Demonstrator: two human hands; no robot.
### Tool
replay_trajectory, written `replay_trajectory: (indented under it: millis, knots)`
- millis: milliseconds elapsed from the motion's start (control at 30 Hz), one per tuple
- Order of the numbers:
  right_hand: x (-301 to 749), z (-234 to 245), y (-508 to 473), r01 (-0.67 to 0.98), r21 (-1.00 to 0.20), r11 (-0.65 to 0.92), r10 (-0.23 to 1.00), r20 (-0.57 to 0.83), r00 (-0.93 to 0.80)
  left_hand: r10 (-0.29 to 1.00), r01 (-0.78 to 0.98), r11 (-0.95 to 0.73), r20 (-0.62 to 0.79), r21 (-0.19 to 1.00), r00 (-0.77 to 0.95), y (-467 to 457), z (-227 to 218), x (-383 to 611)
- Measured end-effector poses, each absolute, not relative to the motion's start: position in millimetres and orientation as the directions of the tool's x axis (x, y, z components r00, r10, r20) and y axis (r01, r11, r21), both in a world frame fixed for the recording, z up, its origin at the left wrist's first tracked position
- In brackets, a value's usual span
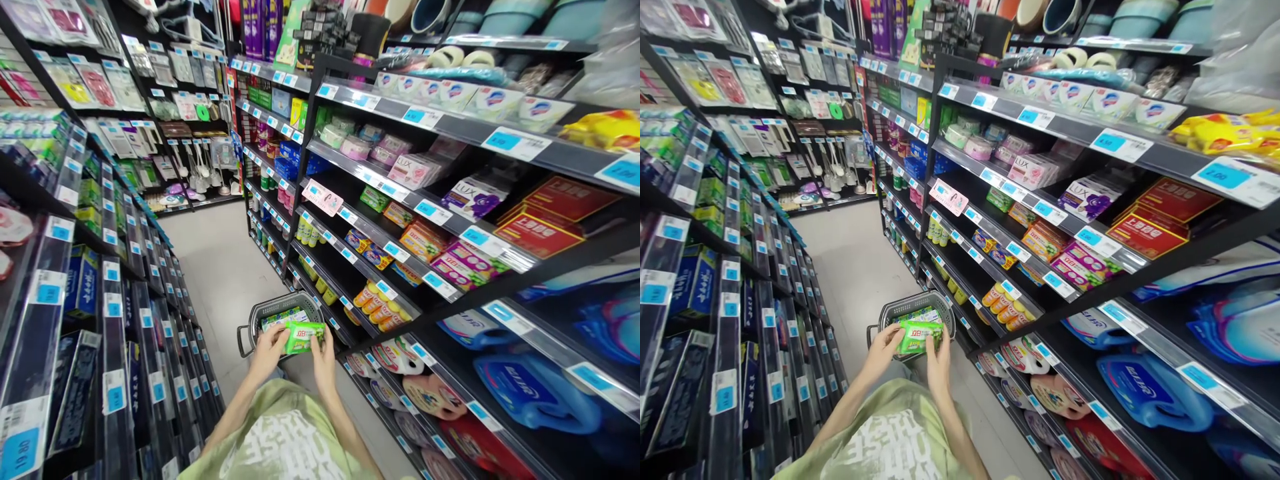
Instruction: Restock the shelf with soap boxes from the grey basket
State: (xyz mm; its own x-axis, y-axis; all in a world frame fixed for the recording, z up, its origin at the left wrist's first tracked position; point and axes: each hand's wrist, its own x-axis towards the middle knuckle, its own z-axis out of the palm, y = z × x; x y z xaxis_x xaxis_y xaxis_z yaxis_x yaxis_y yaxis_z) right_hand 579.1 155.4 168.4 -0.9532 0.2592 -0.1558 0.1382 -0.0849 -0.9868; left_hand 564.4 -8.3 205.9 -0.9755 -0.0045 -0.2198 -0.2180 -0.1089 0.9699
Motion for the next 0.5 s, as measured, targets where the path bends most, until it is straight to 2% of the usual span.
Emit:
replay_trajectory:
  millis: [67, 167, 267, 333, 400, 500]
  knots:
    - [583, 171, 156, 0.114, -0.988, -0.109, 0.167, -0.131, -0.977, 0.018, -0.144, 0.038, -0.144, 0.989, -0.989, -6, 216, 567]
    - [587, 178, 160, 0.148, -0.939, -0.311, 0.025, -0.163, -0.986, 0.226, 0.018, 0.214, -0.031, 0.977, -0.974, -2, 239, 572]
    - [590, 187, 172, 0.325, -0.705, -0.63, -0.151, -0.3, -0.942, 0.442, 0.129, 0.222, 0.018, 0.967, -0.897, 2, 259, 579]
    - [591, 191, 182, 0.405, -0.535, -0.742, -0.238, -0.354, -0.904, 0.542, 0.183, 0.194, 0.05, 0.964, -0.839, 7, 265, 584]
    - [591, 193, 190, 0.411, -0.456, -0.789, -0.248, -0.375, -0.893, 0.623, 0.272, 0.209, 0.087, 0.939, -0.777, 12, 265, 589]
    - [592, 193, 196, 0.342, -0.458, -0.821, -0.167, -0.38, -0.91, 0.717, 0.426, 0.303, 0.091, 0.852, -0.691, 16, 263, 592]
